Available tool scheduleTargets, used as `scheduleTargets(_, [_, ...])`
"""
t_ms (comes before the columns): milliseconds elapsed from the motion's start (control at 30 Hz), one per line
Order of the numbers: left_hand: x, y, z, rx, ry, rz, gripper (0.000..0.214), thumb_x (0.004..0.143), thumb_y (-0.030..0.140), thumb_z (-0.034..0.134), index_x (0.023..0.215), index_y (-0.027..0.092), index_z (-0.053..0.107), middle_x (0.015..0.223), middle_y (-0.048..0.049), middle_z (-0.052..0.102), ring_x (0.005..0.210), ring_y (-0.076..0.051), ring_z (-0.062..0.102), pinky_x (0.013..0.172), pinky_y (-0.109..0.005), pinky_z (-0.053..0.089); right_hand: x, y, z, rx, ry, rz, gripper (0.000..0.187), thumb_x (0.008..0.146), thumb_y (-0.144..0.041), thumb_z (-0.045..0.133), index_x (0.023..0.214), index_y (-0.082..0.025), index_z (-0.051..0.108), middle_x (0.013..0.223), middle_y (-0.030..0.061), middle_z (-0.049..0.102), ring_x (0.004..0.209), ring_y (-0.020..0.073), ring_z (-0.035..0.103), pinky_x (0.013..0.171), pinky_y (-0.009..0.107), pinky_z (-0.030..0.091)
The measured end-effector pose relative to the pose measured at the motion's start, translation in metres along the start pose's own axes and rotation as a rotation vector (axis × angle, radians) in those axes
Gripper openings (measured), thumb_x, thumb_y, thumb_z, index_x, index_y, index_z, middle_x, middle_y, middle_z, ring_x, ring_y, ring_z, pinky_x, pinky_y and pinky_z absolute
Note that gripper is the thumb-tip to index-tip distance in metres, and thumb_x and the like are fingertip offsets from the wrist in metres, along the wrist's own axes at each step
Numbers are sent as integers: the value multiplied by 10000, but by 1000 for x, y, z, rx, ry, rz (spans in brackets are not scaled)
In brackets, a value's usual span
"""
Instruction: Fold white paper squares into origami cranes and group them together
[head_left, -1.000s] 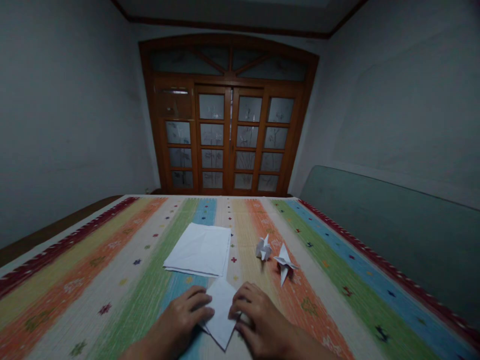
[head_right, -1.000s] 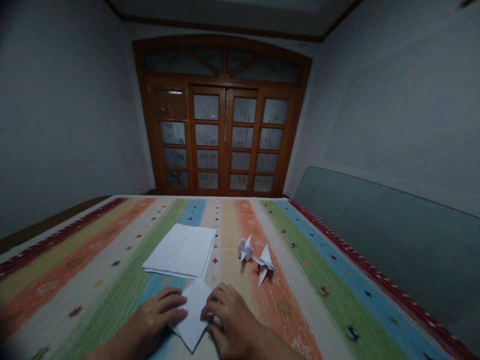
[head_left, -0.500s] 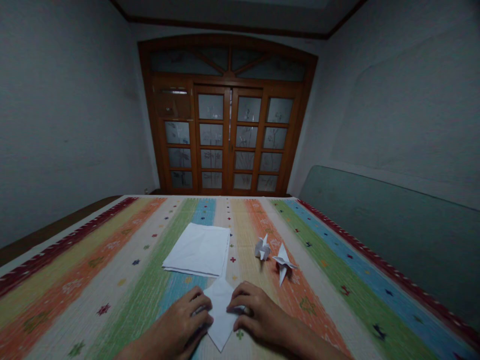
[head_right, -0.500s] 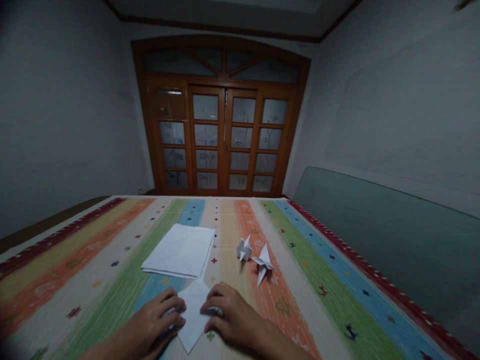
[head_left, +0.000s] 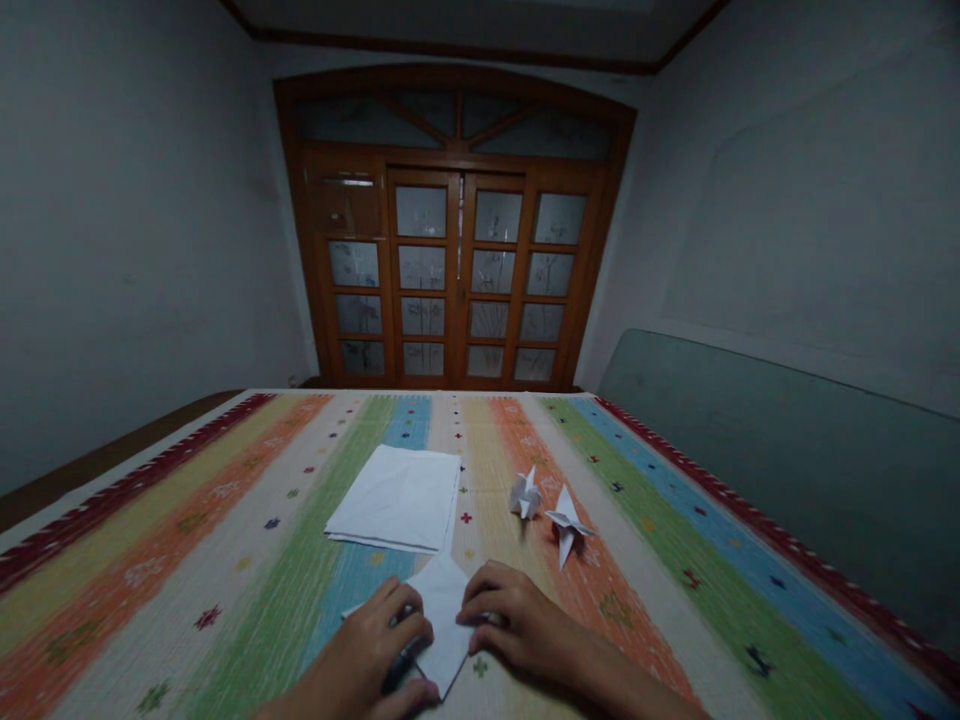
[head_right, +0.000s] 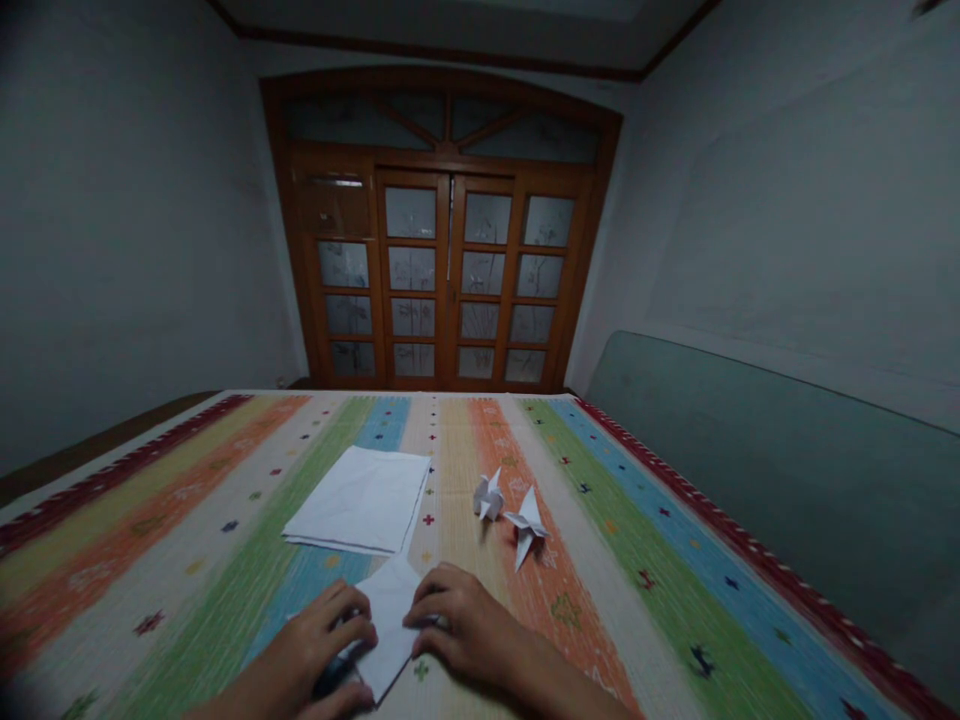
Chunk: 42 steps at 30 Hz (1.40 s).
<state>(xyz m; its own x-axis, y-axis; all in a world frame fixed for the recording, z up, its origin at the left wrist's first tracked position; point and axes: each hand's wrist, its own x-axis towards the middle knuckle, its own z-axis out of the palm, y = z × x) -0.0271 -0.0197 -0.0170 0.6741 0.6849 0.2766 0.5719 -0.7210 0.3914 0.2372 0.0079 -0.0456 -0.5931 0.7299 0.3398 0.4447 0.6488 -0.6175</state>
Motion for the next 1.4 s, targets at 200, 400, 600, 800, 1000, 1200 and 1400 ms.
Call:
scheduleTargets(200, [-1, 0, 13, 38, 70, -11, 400, 708, 200, 894, 1047, 233, 685, 1082, -66, 691, 987, -297, 629, 873, -393, 546, 1, 3, 1, 5, 19, -27, 192, 864, -201, 825, 1053, -231, 818, 1014, 72, 765, 954, 206, 702, 888, 316, 540])
scheduleTargets(400, [0, 2, 15, -39, 137, -38, 220, 800, 173, 762, 997, 237, 688, 1025, -57, 704, 961, -270, 654, 861, -360, 563, 1, 7, 4, 30, 41, -23, 187, 837, -242, 854, 1021, -221, 827, 939, 70, 781, 900, 205, 716, 833, 297, 541])
scheduleTargets(600, [-1, 2, 14, -106, 186, -29, 308, 787, 168, 735, 1080, 253, 695, 1048, -60, 701, 972, -271, 671, 879, -364, 575, 6, 7, -1, 127, 68, -10, 180, 823, -321, 860, 974, -226, 837, 856, 62, 800, 815, 204, 728, 753, 286, 544])
scheduleTargets(800, [-2, 4, 14, -136, 199, -24, 311, 812, 230, 748, 1117, 254, 693, 1053, -62, 700, 973, -272, 678, 877, -362, 580, 4, -2, -2, 59, 73, -36, 147, 889, -159, 697, 954, -198, 823, 860, 72, 789, 819, 203, 718, 772, 297, 537])
scheduleTargets(1000, [0, 0, 12, -210, 232, -40, 147, 947, 256, 641, 1084, 260, 693, 1022, -48, 742, 954, -251, 690, 871, -344, 574, 0, -10, 4, -75, 106, -76, 307, 830, -94, 629, 1100, -182, 746, 927, 83, 744, 864, 214, 683, 812, 321, 527])
scheduleTargets(1200, [1, -12, 17, -277, 200, -74, 90, 958, 246, 642, 992, 255, 725, 959, -28, 759, 926, -244, 689, 851, -348, 546, 3, -12, 11, -112, 73, 15, 220, 835, -67, 651, 966, -192, 775, 919, 74, 731, 877, 208, 676, 810, 298, 520])
scheduleTargets(1400, [2, -15, 17, -332, 160, -99, 79, 939, 261, 682, 979, 245, 748, 956, -35, 767, 939, -248, 680, 864, -353, 518, 1, -16, 14, -138, 87, 10, 217, 820, -67, 659, 979, -186, 749, 917, 79, 746, 867, 216, 691, 823, 303, 521])
